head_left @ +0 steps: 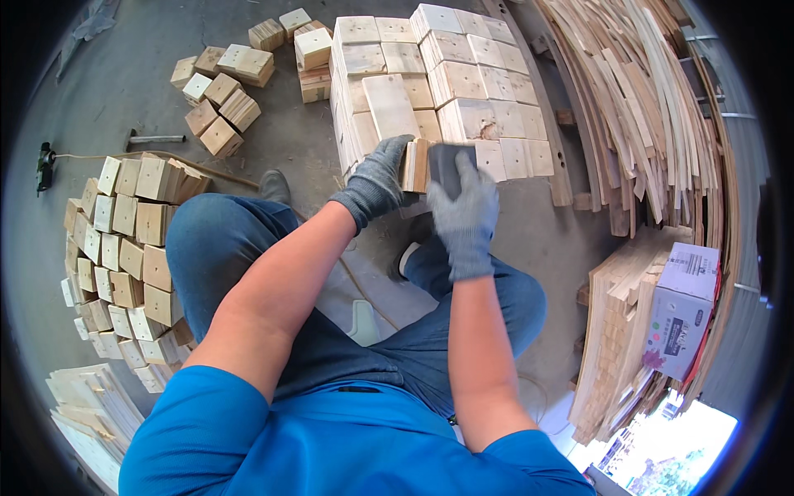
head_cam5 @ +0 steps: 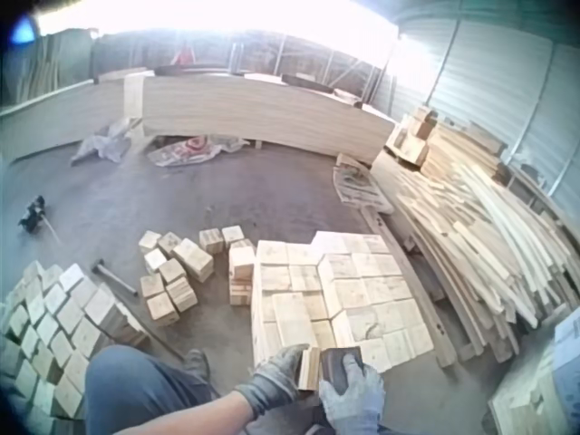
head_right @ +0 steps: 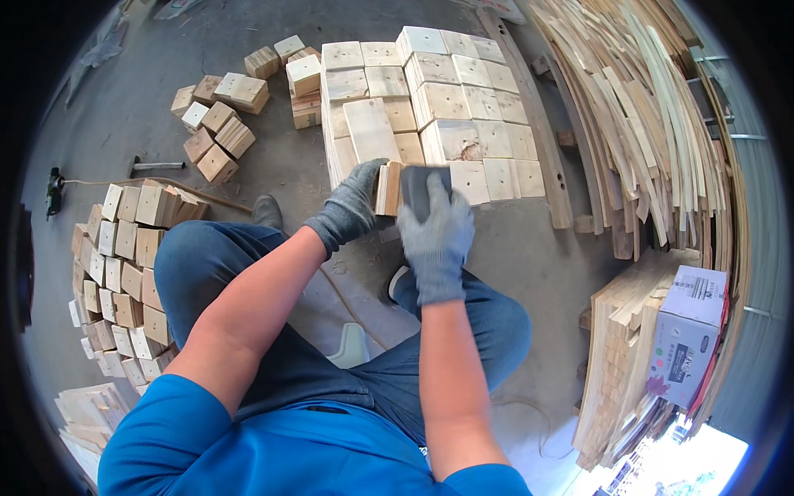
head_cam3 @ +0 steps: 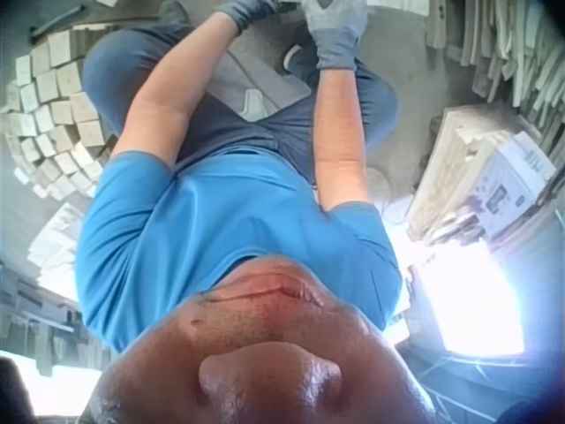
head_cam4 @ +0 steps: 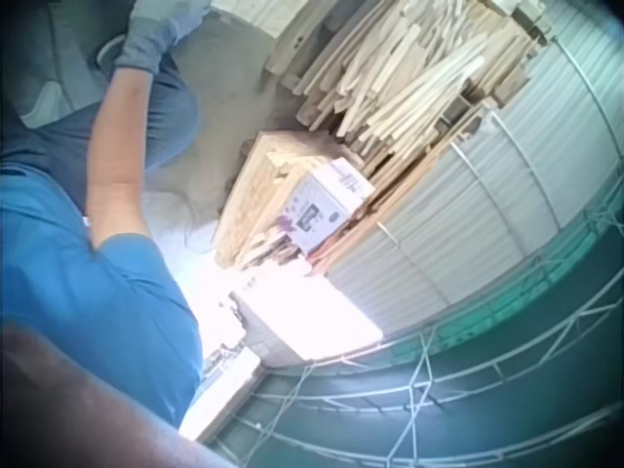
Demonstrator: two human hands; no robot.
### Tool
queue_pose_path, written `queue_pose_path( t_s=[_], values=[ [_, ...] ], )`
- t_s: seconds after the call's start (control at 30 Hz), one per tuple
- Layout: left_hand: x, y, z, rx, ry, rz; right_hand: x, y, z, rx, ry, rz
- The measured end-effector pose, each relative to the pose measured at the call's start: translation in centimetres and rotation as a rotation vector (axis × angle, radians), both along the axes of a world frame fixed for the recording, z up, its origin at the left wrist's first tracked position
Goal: The person sits on a stool and sands small wooden blocks one by one using a sanding block. They pick up each block, sand the surfaces, and place the finished pieces into a pile on the floor.
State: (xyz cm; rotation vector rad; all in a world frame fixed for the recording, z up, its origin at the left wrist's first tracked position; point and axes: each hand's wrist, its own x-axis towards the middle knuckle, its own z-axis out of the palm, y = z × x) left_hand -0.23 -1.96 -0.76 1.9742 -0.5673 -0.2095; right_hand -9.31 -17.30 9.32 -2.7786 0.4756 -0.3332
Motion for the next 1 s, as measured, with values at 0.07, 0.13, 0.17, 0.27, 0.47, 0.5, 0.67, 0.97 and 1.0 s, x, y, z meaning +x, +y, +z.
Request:
queue_pose_path(
  t_s=[0.07,0.13,0.17,0.27,0.47,0.5,0.67,0.97,1.0],
  values=[
    [0.1,-0.2,-0.4,0.001,0.004,0.002,4.3,-1.3,0.2,-0.013,0.016,-0.025],
    [0.1,-0.1,-0.2,-0.004,0.016,0.002,8.1,-2.0,1.2,0.001,0.130,-0.072],
    [0.2,-0.2,0.0,-0.013,0.019,0.000,9.2,-1.9,2.6,0.027,0.215,-0.103],
    [0.2,-0.6,0.5,0.018,0.030,-0.016,9.4,-3.4,1.6,0.050,0.161,-0.070],
    [-0.2,0.1,-0.3,-0.022,-0.033,-0.006,-0.5,0.2,-0.5,0.005,-0.040,-0.025],
    [-0.1,0.1,-0.3,-0.014,-0.035,-0.007,-2.3,0.5,-0.4,0.047,0.004,-0.012],
    [0.0,-0.2,0.0,0.027,0.023,-0.028,-7.1,1.8,-1.0,0.048,0.026,-0.018],
    [-0.3,-0.4,0.0,-0.039,0.010,0.004,6.6,-0.3,0.6,-0.028,0.041,-0.050],
    [-0.3,-0.4,0.1,-0.042,0.006,-0.005,8.2,-0.6,1.1,-0.025,0.084,-0.067]
  ],
)
